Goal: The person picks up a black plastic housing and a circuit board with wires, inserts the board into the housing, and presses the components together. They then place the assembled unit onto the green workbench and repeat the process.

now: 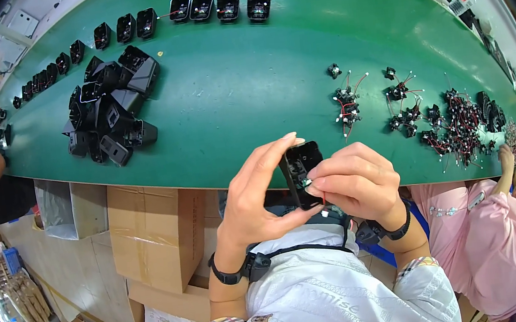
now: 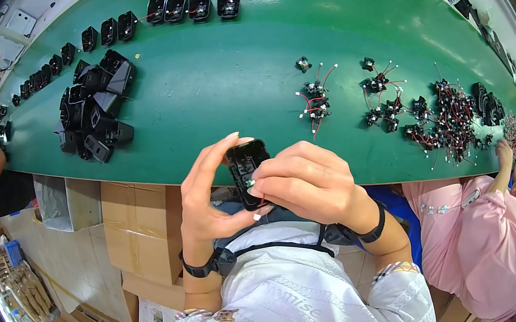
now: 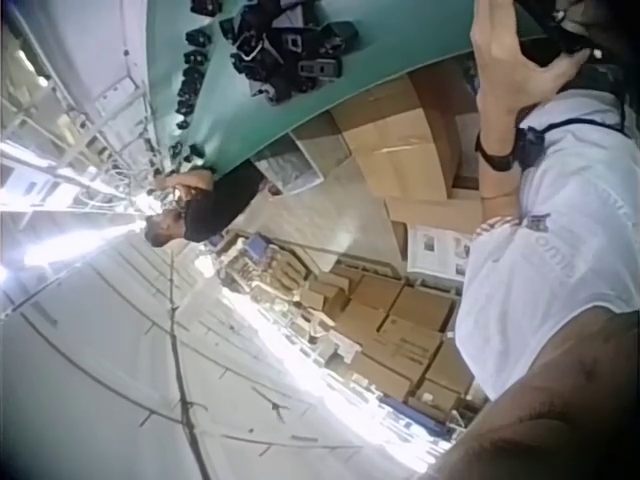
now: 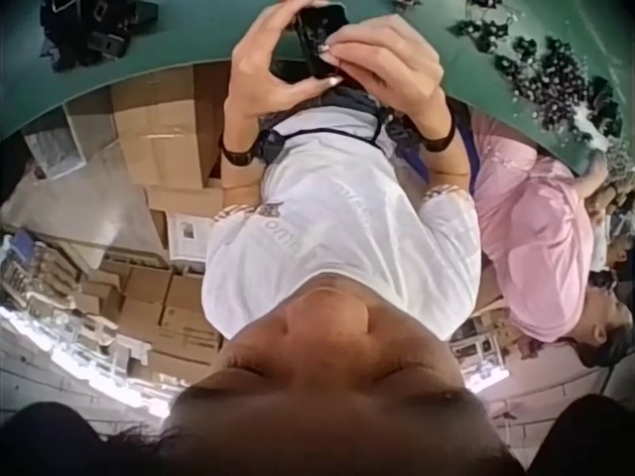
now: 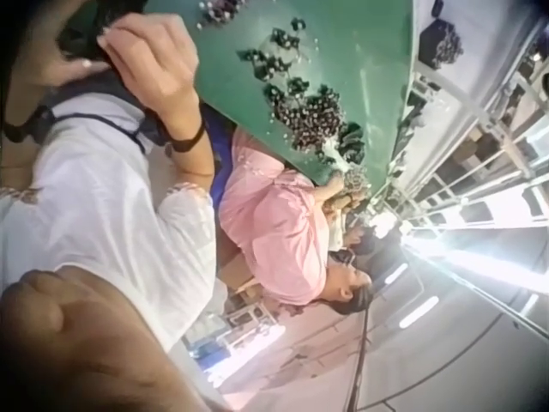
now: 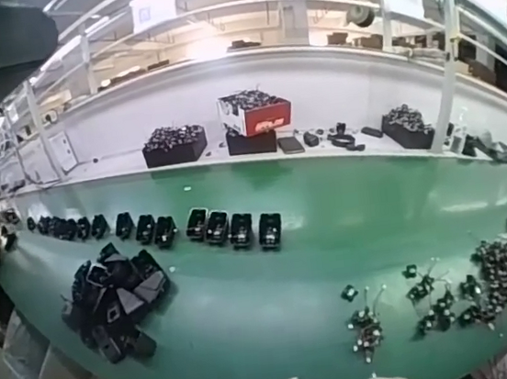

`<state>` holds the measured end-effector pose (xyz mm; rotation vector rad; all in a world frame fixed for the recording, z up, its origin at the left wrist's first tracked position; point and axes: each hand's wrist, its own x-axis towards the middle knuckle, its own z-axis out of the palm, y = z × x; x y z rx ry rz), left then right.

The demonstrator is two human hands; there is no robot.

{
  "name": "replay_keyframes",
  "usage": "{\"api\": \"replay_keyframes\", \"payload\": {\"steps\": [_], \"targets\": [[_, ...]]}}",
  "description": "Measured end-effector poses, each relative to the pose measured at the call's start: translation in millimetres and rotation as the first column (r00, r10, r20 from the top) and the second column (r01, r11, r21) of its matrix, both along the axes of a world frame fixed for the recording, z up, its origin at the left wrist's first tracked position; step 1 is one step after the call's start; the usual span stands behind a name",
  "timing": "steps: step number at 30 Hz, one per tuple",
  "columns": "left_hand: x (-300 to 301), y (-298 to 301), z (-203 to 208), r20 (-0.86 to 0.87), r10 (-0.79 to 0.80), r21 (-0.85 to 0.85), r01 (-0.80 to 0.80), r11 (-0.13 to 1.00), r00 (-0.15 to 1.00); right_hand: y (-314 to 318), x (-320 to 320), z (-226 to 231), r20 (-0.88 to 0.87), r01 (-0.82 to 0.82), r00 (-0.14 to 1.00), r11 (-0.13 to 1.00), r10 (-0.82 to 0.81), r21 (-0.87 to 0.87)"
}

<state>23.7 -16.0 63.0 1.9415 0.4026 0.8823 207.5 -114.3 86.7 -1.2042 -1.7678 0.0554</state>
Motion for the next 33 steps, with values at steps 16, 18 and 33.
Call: {"api": "replay_keyframes", "payload": {"steps": [16, 18, 33], "targets": [[-4, 9, -3, -0.093, -0.026, -0.018, 0.024, 1.0, 0.995, 2, 13, 14, 0.143, -0.141, 0.976, 0.978, 0.163, -0.152], [-3, 7, -2, -0.09, -0.012, -0.026, 0.009, 1.0, 0.996, 4, 12, 8, 0.098, -0.15, 0.981, 0.975, 0.167, -0.163], [13, 13, -23, 0.049, 0.049, 0.029, -0.051, 0.998, 0.998, 18, 19, 18, -0.029, -0.096, 0.995, 0.937, 0.091, -0.336]]}}
